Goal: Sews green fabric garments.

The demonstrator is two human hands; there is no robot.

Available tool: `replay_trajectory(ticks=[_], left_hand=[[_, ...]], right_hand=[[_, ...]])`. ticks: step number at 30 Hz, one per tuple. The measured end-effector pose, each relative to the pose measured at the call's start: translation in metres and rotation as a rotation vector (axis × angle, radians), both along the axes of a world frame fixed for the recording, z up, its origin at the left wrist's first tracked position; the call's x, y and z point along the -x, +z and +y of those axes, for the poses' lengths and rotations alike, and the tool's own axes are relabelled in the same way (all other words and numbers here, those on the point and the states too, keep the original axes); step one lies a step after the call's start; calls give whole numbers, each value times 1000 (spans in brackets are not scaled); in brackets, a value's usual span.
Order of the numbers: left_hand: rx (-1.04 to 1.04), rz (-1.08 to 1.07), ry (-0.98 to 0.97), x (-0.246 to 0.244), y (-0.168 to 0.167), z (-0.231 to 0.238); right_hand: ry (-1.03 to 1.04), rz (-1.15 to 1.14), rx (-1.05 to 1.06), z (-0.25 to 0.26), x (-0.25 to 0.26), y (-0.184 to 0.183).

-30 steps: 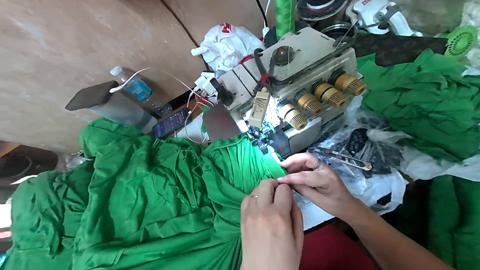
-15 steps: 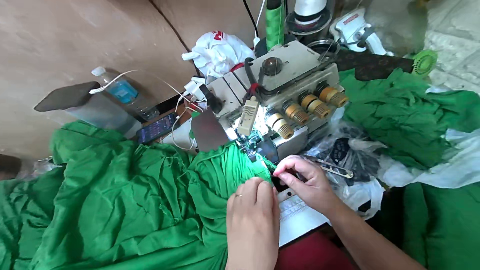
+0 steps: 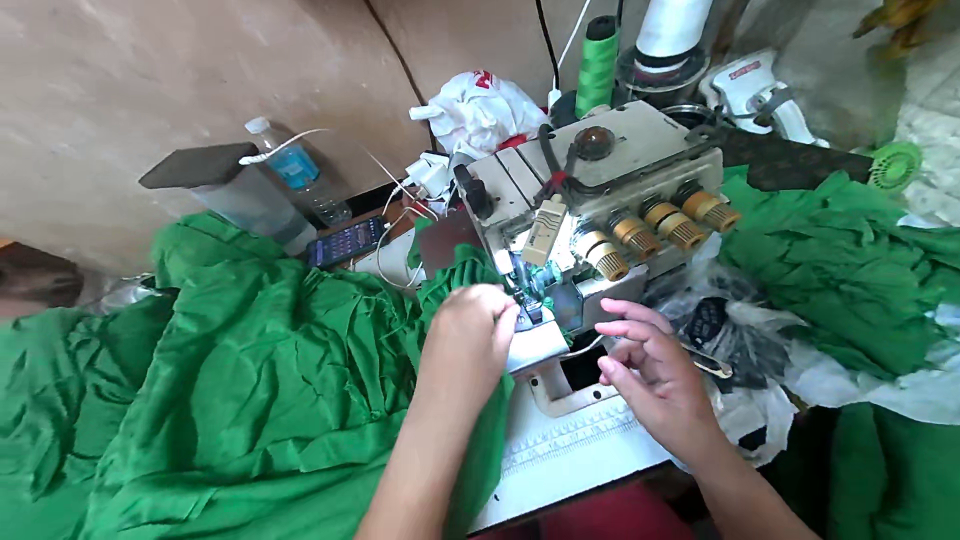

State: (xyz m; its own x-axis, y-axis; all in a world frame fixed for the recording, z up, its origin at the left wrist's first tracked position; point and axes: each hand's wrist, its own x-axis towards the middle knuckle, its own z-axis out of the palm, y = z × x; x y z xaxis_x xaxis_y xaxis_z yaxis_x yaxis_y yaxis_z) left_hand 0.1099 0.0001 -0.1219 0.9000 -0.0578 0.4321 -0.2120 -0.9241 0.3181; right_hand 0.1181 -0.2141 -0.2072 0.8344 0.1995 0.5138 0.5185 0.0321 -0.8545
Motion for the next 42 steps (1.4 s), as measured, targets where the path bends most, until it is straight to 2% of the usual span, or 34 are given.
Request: replay_trajectory(ticks=[3, 8, 12, 15, 18, 22, 30, 33, 36, 42], left_hand=[[-20, -7, 103, -3, 3, 2], [-79, -25, 219, 38, 4, 4], [-37, 15, 128, 81, 4, -11], [15, 41, 10, 92, 0, -26], [104, 15, -30, 80, -8, -33], [199, 16, -31, 63, -12, -48], [73, 117, -97, 85, -31, -63], [94, 110, -128, 91, -42, -66], [237, 96, -168, 94, -48, -67], [564, 52, -191, 96, -52, -66]], right_hand=[[26, -47, -2, 4, 4, 3], [136, -166, -14, 13, 10, 5], [248, -352, 149, 25, 11, 9], [276, -455, 267, 23, 1, 13], [155, -407, 313, 11, -19, 18], [100, -376, 305, 1, -29, 23], [292, -211, 307, -35, 13, 14], [12, -150, 479, -60, 4, 5], [-219, -91, 709, -81, -14, 0], [-203, -16, 890, -85, -29, -4]])
